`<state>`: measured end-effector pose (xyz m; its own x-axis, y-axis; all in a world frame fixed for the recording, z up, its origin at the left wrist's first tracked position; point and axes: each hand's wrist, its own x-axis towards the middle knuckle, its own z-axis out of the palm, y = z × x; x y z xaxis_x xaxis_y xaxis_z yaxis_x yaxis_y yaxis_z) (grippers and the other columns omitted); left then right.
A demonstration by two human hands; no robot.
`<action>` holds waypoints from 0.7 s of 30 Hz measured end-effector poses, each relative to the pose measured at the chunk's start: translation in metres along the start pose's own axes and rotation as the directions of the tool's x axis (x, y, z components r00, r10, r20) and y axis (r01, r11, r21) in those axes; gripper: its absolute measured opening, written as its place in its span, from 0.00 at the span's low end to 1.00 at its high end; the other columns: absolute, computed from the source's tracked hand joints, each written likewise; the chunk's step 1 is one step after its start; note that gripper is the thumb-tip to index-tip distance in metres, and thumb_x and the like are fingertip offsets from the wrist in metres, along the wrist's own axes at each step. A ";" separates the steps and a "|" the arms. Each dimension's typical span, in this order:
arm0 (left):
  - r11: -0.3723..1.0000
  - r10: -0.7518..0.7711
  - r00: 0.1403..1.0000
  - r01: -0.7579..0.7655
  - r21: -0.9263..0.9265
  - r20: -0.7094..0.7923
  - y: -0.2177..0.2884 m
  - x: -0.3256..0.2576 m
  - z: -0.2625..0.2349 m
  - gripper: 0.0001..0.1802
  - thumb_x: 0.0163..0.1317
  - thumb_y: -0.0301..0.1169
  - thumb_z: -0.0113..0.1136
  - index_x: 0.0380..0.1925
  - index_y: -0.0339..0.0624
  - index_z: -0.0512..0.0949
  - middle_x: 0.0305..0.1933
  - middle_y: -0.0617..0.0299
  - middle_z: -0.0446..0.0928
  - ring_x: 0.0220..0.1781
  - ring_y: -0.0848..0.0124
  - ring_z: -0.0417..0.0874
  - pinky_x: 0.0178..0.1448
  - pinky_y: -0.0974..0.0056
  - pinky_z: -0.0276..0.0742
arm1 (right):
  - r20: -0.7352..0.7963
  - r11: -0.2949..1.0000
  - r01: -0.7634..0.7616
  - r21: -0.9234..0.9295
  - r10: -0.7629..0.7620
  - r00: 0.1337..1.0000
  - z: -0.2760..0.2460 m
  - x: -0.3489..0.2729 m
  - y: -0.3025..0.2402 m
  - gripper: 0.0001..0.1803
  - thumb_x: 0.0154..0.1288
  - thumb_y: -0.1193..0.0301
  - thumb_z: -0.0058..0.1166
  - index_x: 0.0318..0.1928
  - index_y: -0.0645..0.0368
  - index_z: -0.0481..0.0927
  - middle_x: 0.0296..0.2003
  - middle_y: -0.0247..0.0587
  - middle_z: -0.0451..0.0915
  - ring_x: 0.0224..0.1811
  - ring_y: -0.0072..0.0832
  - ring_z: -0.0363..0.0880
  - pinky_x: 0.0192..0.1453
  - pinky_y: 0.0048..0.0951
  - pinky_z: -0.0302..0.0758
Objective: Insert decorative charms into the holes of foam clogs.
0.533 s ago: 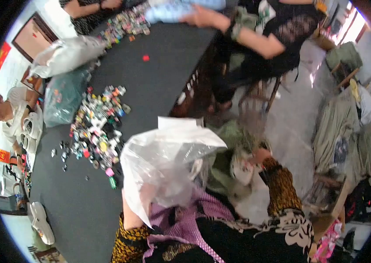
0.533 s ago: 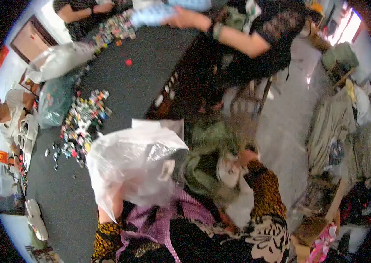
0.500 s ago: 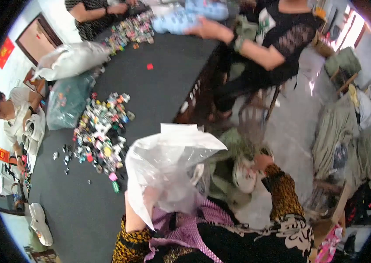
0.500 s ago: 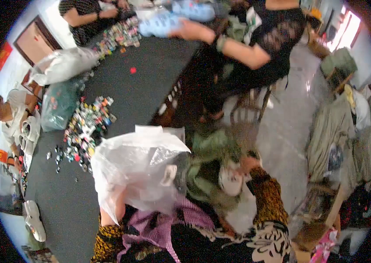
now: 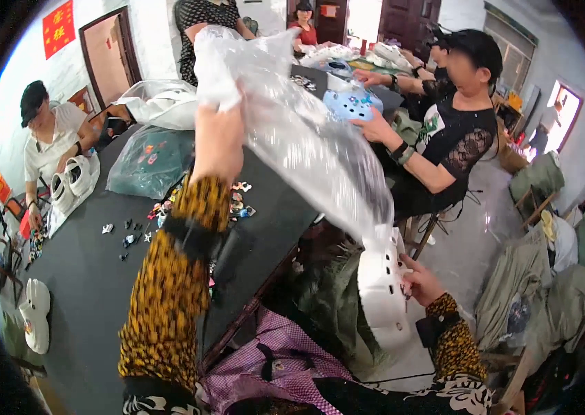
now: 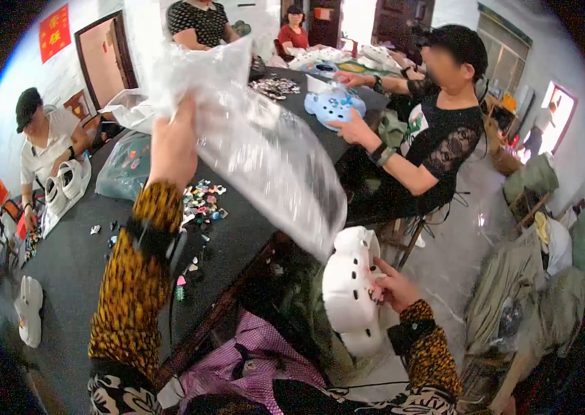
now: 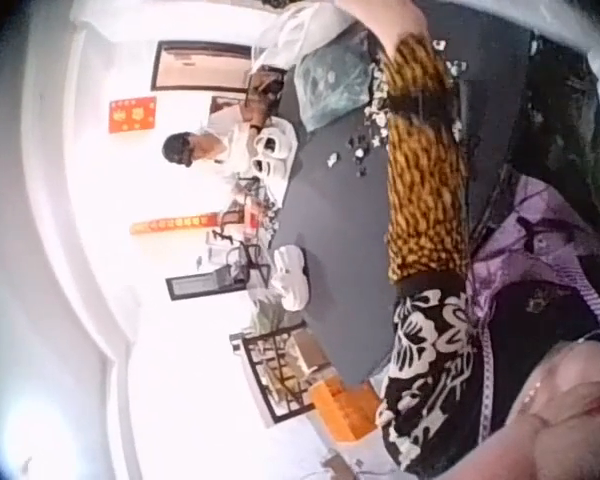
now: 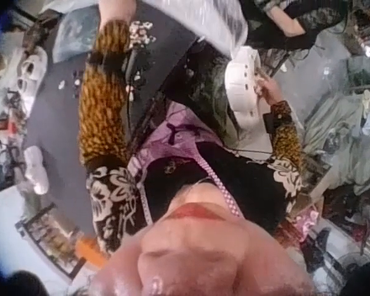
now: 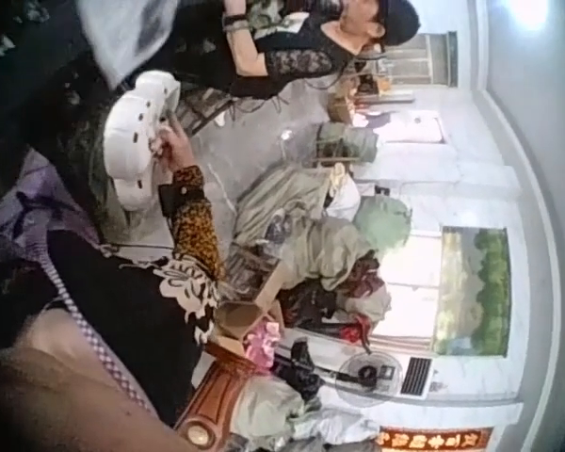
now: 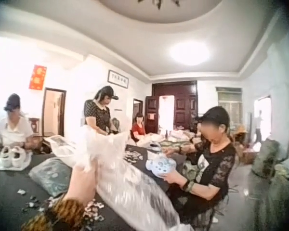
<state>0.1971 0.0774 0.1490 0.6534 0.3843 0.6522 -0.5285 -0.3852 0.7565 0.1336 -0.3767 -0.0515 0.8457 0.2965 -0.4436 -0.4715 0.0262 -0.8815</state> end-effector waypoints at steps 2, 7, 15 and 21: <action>0.989 -0.144 0.990 0.144 0.029 0.007 -0.004 0.016 0.006 0.26 0.63 0.45 0.55 0.41 0.25 0.75 0.30 0.52 0.77 0.33 0.67 0.79 0.37 0.64 0.75 | -0.119 0.986 0.133 0.101 -0.121 0.986 0.031 -0.003 -0.013 0.30 0.57 0.75 0.50 0.62 0.64 0.66 0.33 0.36 0.80 0.23 0.21 0.76 0.25 0.23 0.75; 0.722 -0.692 0.648 0.629 0.288 0.318 -0.086 -0.025 -0.004 0.44 0.60 0.57 0.55 0.53 0.19 0.66 0.49 0.35 0.74 0.42 0.52 0.81 0.43 0.52 0.82 | -0.162 0.863 0.499 -0.082 -0.506 0.847 0.052 -0.018 -0.079 0.21 0.53 0.77 0.48 0.50 0.68 0.72 0.32 0.39 0.78 0.25 0.19 0.76 0.30 0.19 0.72; 0.646 -0.761 0.499 0.525 0.555 0.414 -0.056 -0.062 -0.041 0.34 0.62 0.53 0.52 0.40 0.22 0.76 0.34 0.48 0.81 0.29 0.65 0.83 0.29 0.64 0.81 | 0.214 0.507 0.785 -0.355 -0.773 0.597 0.141 0.038 -0.231 0.17 0.59 0.73 0.53 0.49 0.65 0.75 0.32 0.32 0.78 0.29 0.13 0.73 0.32 0.15 0.69; 0.749 -0.657 0.648 0.502 0.433 0.385 -0.012 -0.076 -0.101 0.22 0.62 0.43 0.51 0.31 0.28 0.77 0.27 0.60 0.78 0.24 0.73 0.79 0.23 0.68 0.74 | 0.208 0.215 0.521 -0.826 -0.743 0.637 0.227 0.116 -0.257 0.21 0.52 0.65 0.58 0.48 0.57 0.79 0.32 0.43 0.82 0.35 0.33 0.81 0.42 0.30 0.75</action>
<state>0.0984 0.1377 0.0953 0.9795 0.1789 -0.0930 0.1667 -0.4589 0.8727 0.2964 -0.1326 0.1597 0.8368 0.3677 0.4056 0.5451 -0.6288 -0.5545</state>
